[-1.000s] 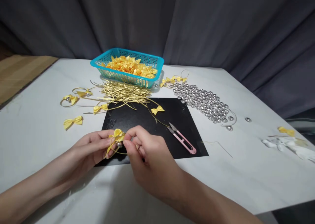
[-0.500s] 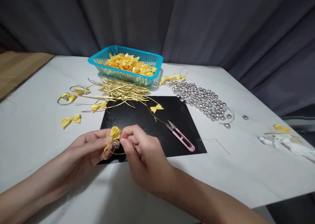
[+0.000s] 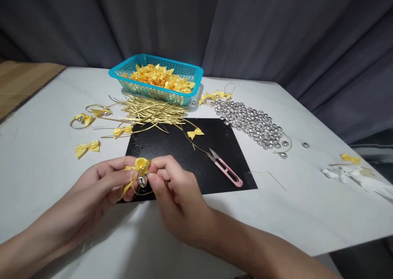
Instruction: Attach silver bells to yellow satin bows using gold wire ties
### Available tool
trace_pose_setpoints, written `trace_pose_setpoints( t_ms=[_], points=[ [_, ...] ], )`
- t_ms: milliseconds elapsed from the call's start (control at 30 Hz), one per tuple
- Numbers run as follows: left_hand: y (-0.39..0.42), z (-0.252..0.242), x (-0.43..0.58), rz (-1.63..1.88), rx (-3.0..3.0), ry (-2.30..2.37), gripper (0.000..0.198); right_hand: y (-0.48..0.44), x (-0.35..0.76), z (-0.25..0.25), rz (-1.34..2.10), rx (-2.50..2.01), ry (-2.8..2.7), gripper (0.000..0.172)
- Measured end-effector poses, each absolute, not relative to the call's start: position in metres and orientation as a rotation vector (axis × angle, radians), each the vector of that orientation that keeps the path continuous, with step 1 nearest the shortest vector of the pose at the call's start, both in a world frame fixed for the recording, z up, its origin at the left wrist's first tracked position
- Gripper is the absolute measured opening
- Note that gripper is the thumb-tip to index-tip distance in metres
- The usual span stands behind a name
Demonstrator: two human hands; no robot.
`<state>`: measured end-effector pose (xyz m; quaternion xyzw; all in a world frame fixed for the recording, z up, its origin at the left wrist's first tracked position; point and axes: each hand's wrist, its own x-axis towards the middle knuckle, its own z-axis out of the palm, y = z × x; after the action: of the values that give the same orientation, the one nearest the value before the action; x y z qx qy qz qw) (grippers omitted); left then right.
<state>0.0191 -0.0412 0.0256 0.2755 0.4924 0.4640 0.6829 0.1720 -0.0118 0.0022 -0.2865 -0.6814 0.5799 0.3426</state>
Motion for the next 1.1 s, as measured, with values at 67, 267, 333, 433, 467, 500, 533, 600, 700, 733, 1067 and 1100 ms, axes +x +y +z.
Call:
trace_pose_setpoints(
  t_ms=[67, 267, 333, 433, 467, 500, 533, 600, 700, 733, 1067, 1100],
  points=[
    [-0.042, 0.025, 0.020, 1.049, 0.601, 1.110, 0.017, -0.013, 0.170, 0.000, 1.522, -0.684, -1.735, 0.008],
    [-0.040, 0.026, 0.022, 1.072, 0.557, 1.127, 0.013, -0.017, 0.167, -0.004, 1.501, -0.646, -1.669, 0.007],
    [-0.040, 0.027, 0.021, 1.069, 0.543, 1.130, 0.011, -0.017, 0.167, -0.005, 1.493, -0.619, -1.669, 0.007],
    [-0.041, 0.027, 0.021, 1.053, 0.530, 1.109, 0.012, -0.017, 0.168, -0.007, 1.486, -0.618, -1.679, 0.007],
    [-0.041, 0.028, 0.021, 1.050, 0.525, 1.102, 0.013, -0.017, 0.168, -0.007, 1.475, -0.630, -1.687, 0.007],
    [-0.041, 0.028, 0.021, 1.047, 0.521, 1.095, 0.014, -0.016, 0.168, -0.008, 1.460, -0.639, -1.698, 0.006],
    [-0.041, 0.028, 0.021, 1.046, 0.521, 1.087, 0.015, -0.016, 0.169, -0.008, 1.446, -0.646, -1.710, 0.006],
    [-0.041, 0.029, 0.022, 1.047, 0.522, 1.073, 0.015, -0.016, 0.169, -0.009, 1.425, -0.651, -1.735, 0.006],
    [-0.040, 0.029, 0.023, 1.049, 0.504, 1.051, 0.010, -0.016, 0.170, -0.009, 1.399, -0.663, -1.770, 0.006],
    [-0.040, 0.029, 0.023, 1.047, 0.493, 1.042, 0.009, -0.016, 0.171, -0.008, 1.384, -0.669, -1.784, 0.006],
    [-0.042, 0.027, 0.021, 1.045, 0.500, 1.021, 0.018, -0.010, 0.176, -0.001, 1.123, -0.656, -1.961, 0.009],
    [-0.043, 0.027, 0.021, 1.046, 0.505, 1.028, 0.018, -0.010, 0.176, 0.000, 1.104, -0.660, -1.976, 0.009]
  ],
)
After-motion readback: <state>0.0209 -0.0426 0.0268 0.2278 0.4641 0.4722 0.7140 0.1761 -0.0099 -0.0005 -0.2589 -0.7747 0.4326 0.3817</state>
